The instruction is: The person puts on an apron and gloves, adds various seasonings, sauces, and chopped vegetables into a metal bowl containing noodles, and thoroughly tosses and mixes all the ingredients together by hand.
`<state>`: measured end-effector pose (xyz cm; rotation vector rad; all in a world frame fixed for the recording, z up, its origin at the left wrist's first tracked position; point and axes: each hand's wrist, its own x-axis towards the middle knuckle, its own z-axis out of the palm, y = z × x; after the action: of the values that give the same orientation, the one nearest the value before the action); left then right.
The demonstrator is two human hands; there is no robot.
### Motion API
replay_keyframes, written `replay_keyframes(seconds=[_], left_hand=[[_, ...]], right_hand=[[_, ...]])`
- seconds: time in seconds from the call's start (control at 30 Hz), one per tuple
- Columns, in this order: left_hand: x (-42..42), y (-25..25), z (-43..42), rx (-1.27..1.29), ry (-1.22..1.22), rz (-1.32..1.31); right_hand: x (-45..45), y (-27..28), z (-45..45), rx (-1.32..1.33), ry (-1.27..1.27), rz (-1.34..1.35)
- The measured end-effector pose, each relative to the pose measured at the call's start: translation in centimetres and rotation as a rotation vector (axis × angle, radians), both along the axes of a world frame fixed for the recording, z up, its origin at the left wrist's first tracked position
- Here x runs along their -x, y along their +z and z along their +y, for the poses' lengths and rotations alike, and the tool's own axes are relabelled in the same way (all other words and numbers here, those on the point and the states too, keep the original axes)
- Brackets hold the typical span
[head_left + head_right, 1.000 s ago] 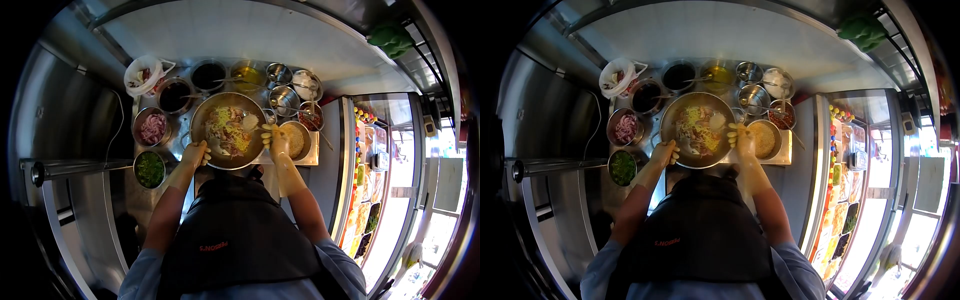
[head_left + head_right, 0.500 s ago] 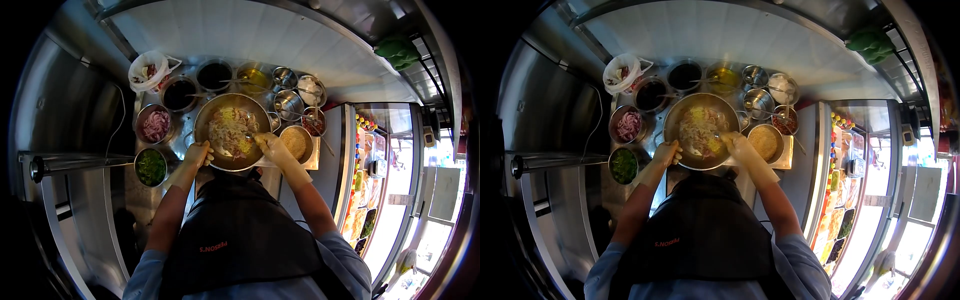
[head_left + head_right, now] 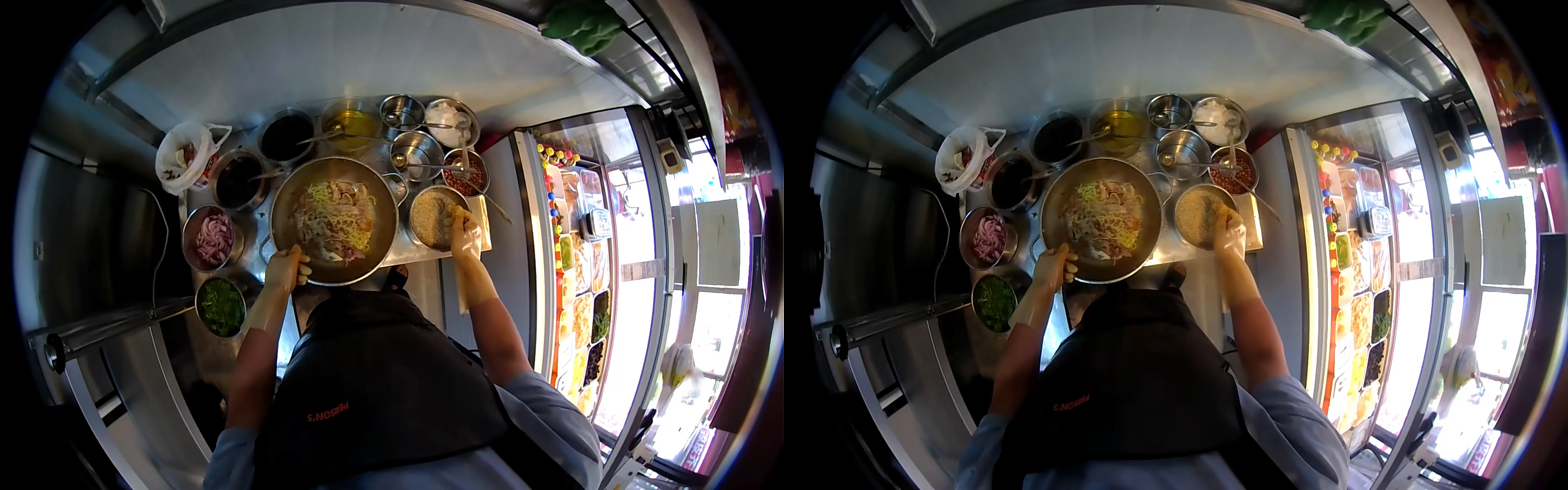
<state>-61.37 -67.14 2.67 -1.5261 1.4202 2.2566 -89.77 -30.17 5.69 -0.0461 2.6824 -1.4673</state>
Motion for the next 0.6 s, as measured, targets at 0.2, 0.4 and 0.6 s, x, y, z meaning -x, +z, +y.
replay_keyframes(seconds=[0.2, 0.4, 0.6], left_hand=[[0.2, 0.7, 0.5, 0.041, -0.006, -0.017], [-0.3, -0.2, 0.1, 0.027, -0.011, 0.008], [0.1, 1.1, 0.1, -0.026, -0.001, -0.028]], right_hand=[[0.5, 1.0, 0.3, 0.543, -0.310, -0.275], [-0.1, -0.6, -2.6, 0.805, -0.199, -0.417], [-6.3, 2.5, -13.1, 0.530, 0.376, -0.411]])
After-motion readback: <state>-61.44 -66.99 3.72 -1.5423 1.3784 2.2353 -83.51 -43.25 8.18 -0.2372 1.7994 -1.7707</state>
